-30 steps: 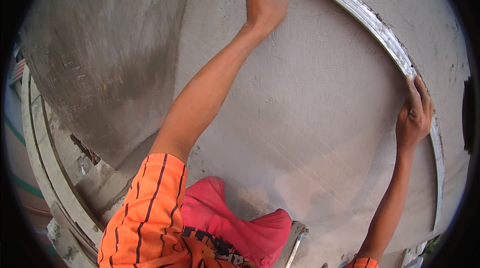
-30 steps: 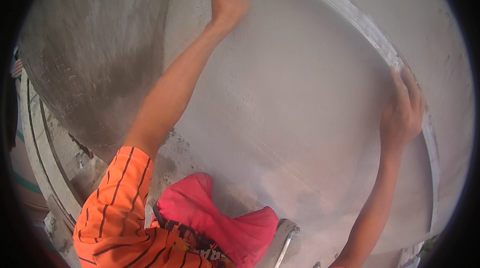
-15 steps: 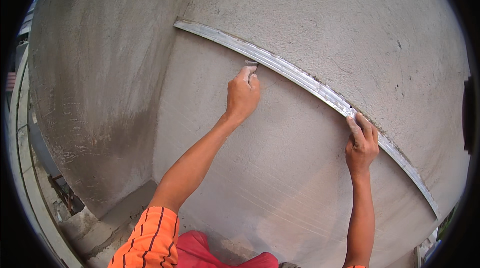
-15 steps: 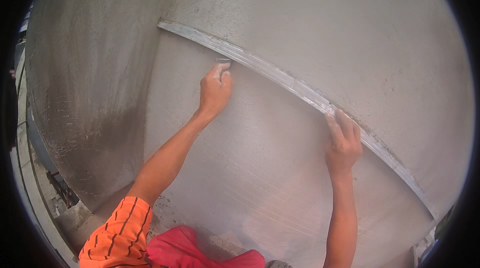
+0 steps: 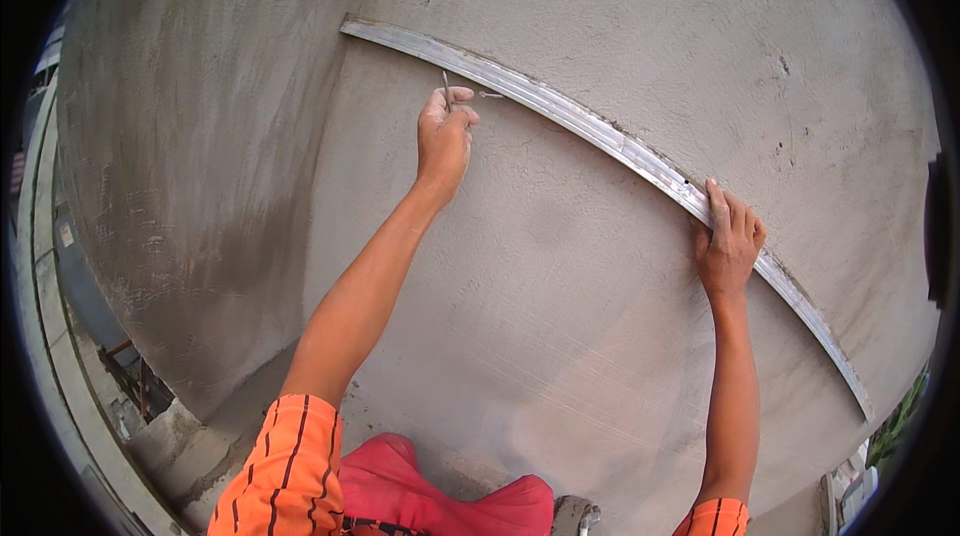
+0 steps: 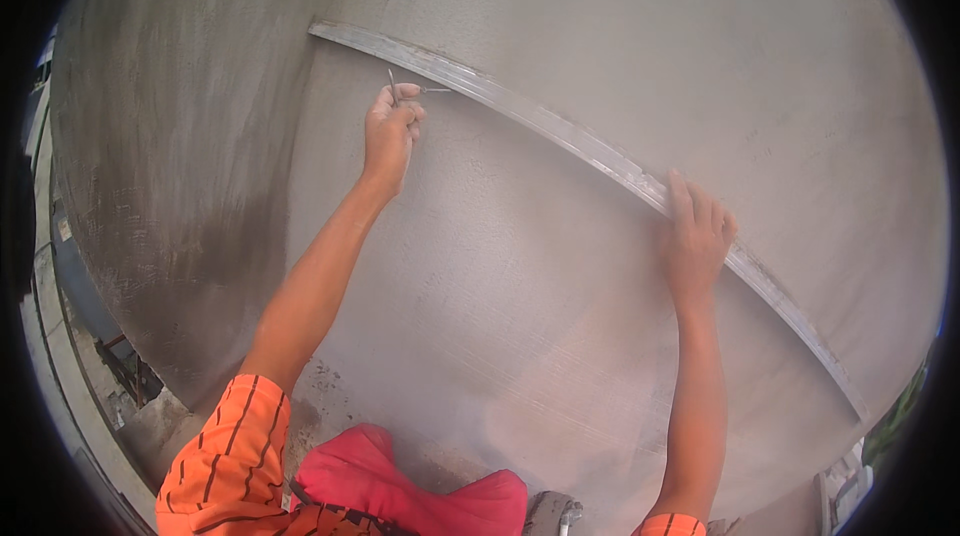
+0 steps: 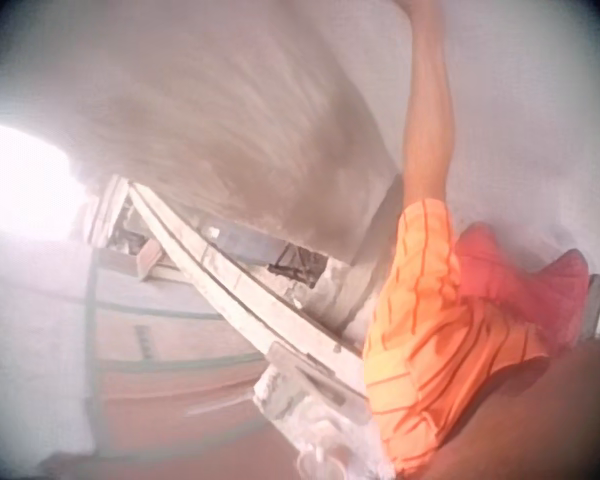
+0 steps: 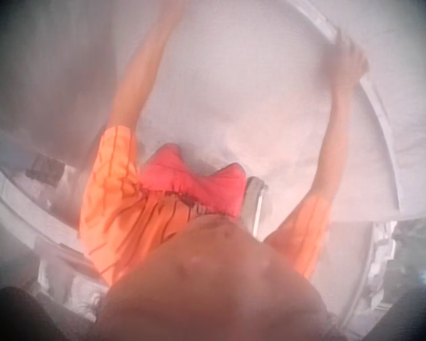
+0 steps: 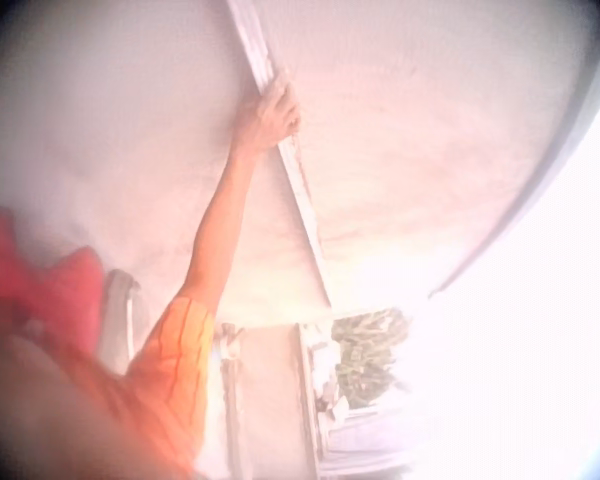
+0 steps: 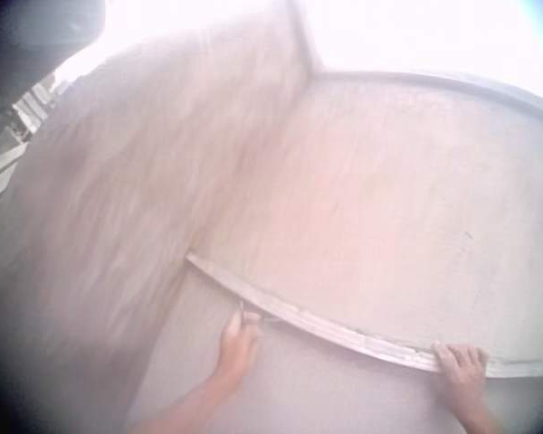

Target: The person uses a long metal level and a nail to mark lines on a concrete wall, then hammers a nail into the surface and continues to use the level to check the alignment.

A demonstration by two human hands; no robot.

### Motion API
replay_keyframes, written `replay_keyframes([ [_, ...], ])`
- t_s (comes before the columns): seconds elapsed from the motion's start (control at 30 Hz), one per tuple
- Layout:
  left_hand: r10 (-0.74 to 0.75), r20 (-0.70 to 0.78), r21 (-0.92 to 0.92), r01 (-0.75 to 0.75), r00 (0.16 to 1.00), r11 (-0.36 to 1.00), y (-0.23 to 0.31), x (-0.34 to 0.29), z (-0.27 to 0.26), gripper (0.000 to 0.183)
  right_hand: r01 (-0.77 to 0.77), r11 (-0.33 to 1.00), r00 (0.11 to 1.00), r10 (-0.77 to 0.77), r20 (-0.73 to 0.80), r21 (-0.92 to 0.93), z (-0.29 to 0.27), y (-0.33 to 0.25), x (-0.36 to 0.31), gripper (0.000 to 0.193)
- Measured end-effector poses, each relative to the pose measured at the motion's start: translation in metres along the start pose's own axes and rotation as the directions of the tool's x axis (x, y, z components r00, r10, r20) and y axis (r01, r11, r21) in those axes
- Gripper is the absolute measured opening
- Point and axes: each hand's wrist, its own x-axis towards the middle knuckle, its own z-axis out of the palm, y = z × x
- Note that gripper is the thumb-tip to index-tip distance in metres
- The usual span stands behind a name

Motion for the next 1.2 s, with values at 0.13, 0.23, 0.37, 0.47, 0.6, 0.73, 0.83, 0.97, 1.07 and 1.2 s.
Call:
replay_keyframes([
  [0.13, 0.183, -0.045, 0.109, -0.178, 0.982, 0.978, 0.002, 0.003, 0.009, 0.029, 0.027, 0.999, 0.993, -0.032, 0.109, 0.042, -0.006, 0.008, 0.005, 0.071],
  [0.23, 0.366, -0.053, 0.244, -0.343, 0.929, 0.907, 0.0, 0.007, 0.012, 0.023, 0.057, 0.997, 0.993, -0.062, 0.102, 0.055, -0.005, 0.009, 0.008, 0.07],
  [0.37, 0.304, 0.023, 0.344, -0.293, 0.953, 0.892, 0.002, 0.003, 0.016, 0.018, 0.05, 0.996, 0.994, -0.056, 0.092, 0.071, -0.002, 0.01, 0.006, 0.067],
  [0.47, 0.399, 0.024, 0.359, -0.38, 0.917, 0.852, -0.002, 0.006, 0.014, 0.015, 0.067, 0.995, 0.995, -0.072, 0.075, 0.068, 0.0, 0.012, 0.005, 0.065],
  [0.6, 0.503, 0.054, 0.374, -0.484, 0.863, 0.791, -0.005, 0.009, 0.008, 0.013, 0.077, 0.995, 0.993, -0.082, 0.081, 0.068, 0.001, 0.012, 0.004, 0.067],
  [0.73, 0.532, 0.06, 0.396, -0.51, 0.844, 0.764, -0.012, 0.009, 0.003, 0.012, 0.075, 0.997, 0.997, -0.075, 0.004, 0.028, -0.003, 0.014, 0.011, 0.066],
  [0.83, 0.412, 0.072, 0.429, -0.401, 0.908, 0.809, -0.003, 0.006, 0.004, 0.011, 0.119, 0.992, 0.991, -0.117, -0.063, 0.03, -0.022, 0.029, 0.032, 0.065],
  [0.97, 0.458, 0.047, 0.451, -0.429, 0.887, 0.783, 0.0, 0.008, 0.009, 0.013, 0.249, 0.968, 0.951, -0.245, -0.192, -0.001, -0.053, 0.047, 0.053, 0.052],
  [1.07, 0.464, 0.05, 0.5, -0.425, 0.884, 0.755, -0.009, 0.004, 0.015, 0.017, 0.298, 0.953, 0.924, -0.304, -0.233, -0.064, -0.069, 0.063, 0.053, 0.061],
  [1.2, 0.439, 0.057, 0.538, -0.397, 0.897, 0.744, -0.013, 0.008, 0.011, 0.022, 0.33, 0.928, 0.826, -0.374, -0.421, -0.174, -0.099, 0.068, 0.075, 0.051],
])
